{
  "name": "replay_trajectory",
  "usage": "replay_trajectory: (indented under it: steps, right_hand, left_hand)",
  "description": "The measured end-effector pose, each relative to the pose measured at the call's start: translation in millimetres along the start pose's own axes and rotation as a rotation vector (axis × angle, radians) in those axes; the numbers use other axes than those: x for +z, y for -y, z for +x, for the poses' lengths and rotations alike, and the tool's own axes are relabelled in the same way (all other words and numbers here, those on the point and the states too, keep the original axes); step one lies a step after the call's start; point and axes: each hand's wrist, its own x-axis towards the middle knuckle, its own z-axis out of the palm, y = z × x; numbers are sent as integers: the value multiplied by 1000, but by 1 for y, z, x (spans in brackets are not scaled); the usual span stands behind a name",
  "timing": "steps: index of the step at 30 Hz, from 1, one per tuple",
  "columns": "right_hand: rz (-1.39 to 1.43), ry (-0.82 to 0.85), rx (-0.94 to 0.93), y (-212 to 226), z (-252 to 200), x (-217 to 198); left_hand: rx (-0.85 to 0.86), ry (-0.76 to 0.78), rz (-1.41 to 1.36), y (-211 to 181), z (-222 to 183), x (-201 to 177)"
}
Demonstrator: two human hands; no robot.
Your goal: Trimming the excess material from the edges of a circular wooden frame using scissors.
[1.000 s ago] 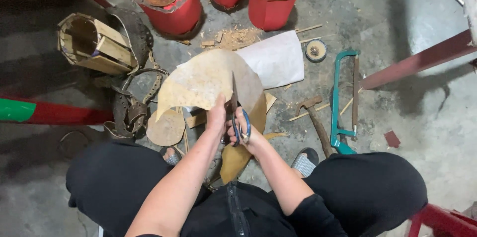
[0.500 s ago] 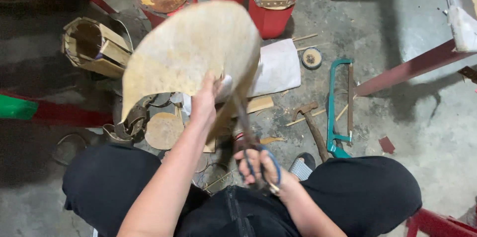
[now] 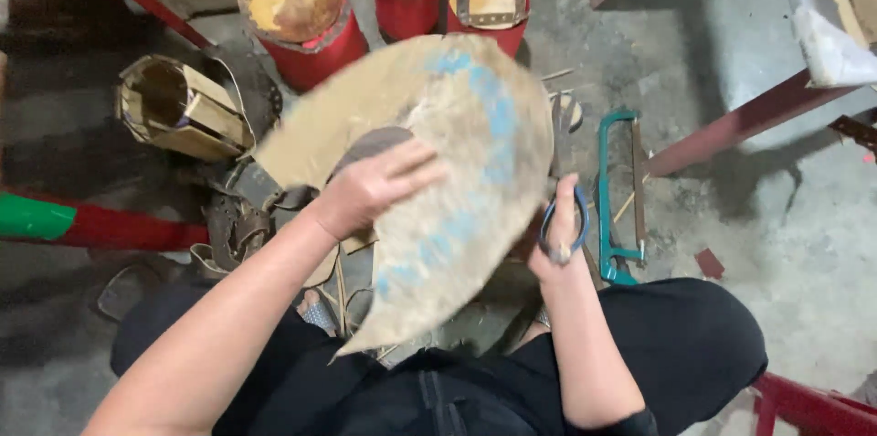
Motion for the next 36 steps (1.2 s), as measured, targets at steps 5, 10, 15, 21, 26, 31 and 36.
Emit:
replay_trajectory:
  steps: [5, 10, 15, 21, 26, 31, 36]
  right_hand:
    - [-115, -24, -7, -73, 102, -73]
    - [-164, -102, -7, -187, 192, -149]
    - [-125, -267, -15, -247, 193, -161]
    - [-373, -257, 242, -227, 150, -95]
    - [-408, -245, 362, -275, 178, -135]
    - [-363, -250, 385, -292, 198, -170]
    - [-331, -262, 383, -278, 194, -175]
  left_hand:
    - [63, 99, 125, 6, -32, 46]
    - [-630, 397, 385, 66, -158, 124]
    - [-2014, -29, -314, 84, -295, 168]
    - [-2363, -1071, -437, 59, -389, 187]
    - [-2459, -1288, -531, 44, -398, 202]
    - [-2498, -1324, -453, 48, -391, 196]
    - [-2574, -1308, -446, 59, -442, 227]
